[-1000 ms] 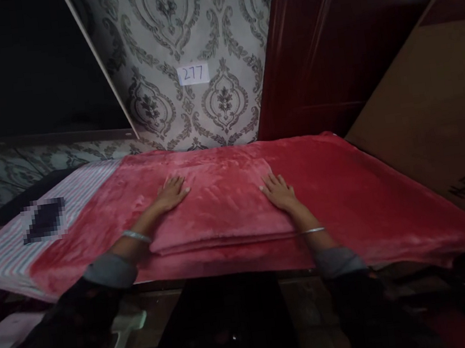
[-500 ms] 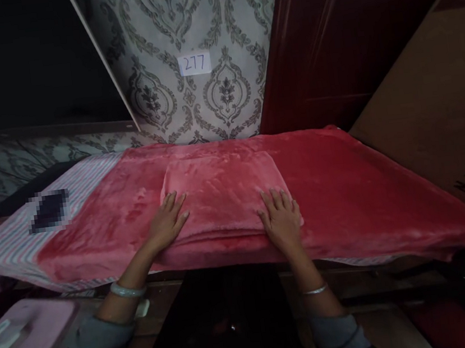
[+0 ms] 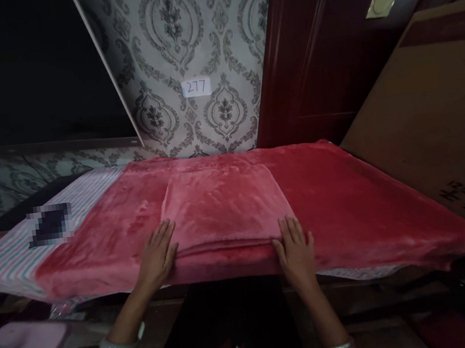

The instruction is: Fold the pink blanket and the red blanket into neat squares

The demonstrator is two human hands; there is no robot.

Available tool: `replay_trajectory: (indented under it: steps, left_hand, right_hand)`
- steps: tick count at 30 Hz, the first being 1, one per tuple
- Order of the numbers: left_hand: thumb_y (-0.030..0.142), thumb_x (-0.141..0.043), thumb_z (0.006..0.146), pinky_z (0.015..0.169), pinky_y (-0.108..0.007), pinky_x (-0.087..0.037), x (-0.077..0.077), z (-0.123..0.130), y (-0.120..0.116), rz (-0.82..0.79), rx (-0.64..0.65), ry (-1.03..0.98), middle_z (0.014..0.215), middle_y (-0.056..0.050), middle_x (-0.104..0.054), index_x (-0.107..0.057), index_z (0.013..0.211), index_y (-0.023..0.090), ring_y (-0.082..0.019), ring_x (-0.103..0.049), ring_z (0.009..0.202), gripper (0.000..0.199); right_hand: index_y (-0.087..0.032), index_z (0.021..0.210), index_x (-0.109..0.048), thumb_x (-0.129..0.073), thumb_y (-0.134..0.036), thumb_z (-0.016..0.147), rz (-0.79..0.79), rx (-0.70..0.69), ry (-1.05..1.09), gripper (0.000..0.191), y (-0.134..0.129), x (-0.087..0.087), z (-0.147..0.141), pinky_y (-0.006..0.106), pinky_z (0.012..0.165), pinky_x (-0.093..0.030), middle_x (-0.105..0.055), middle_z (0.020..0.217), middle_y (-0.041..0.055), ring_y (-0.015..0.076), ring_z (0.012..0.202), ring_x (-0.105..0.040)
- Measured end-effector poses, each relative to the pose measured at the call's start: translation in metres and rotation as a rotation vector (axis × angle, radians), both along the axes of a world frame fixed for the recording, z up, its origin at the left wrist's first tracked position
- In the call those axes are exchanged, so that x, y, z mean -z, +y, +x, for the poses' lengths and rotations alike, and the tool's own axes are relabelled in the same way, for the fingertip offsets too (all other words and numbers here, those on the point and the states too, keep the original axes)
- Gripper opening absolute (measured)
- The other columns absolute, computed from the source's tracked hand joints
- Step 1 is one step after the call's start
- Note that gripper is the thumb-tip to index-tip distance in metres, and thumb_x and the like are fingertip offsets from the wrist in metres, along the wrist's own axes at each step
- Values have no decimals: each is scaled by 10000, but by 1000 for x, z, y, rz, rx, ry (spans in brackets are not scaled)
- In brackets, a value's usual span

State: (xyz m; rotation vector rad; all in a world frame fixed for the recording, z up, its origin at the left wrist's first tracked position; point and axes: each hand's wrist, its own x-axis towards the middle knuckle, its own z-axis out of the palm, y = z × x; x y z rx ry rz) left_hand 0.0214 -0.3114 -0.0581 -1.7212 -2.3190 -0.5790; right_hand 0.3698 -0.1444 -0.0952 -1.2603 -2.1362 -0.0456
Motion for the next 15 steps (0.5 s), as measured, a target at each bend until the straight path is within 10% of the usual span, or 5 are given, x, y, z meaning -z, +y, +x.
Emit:
replay_trajectory:
  steps: [8,15]
  left_hand:
    - [425,-447,996,1252,-619,-127,-37,60,23,78,117,137,1643,-101,-352,-382,1570,259,-314,-240,1550,601]
    - [491,-609,924,1194,-711,-179,-7,73,46,14,153,132,1669,-78,-301,-426,1536,388,-423,-217,1536,647]
  right_hand:
    - [-267,1572,-394,-311,-378,1035,117,-230,-78,555,-11,-49,-67,602,1179,-251,-396,1604,104,313,1503,-285]
    - [-365,1575,-378,-473,-483,989,87,-243,-281,605,-15,-26,-83,655,1160,-244,-306,1655,41,377,1519,-212]
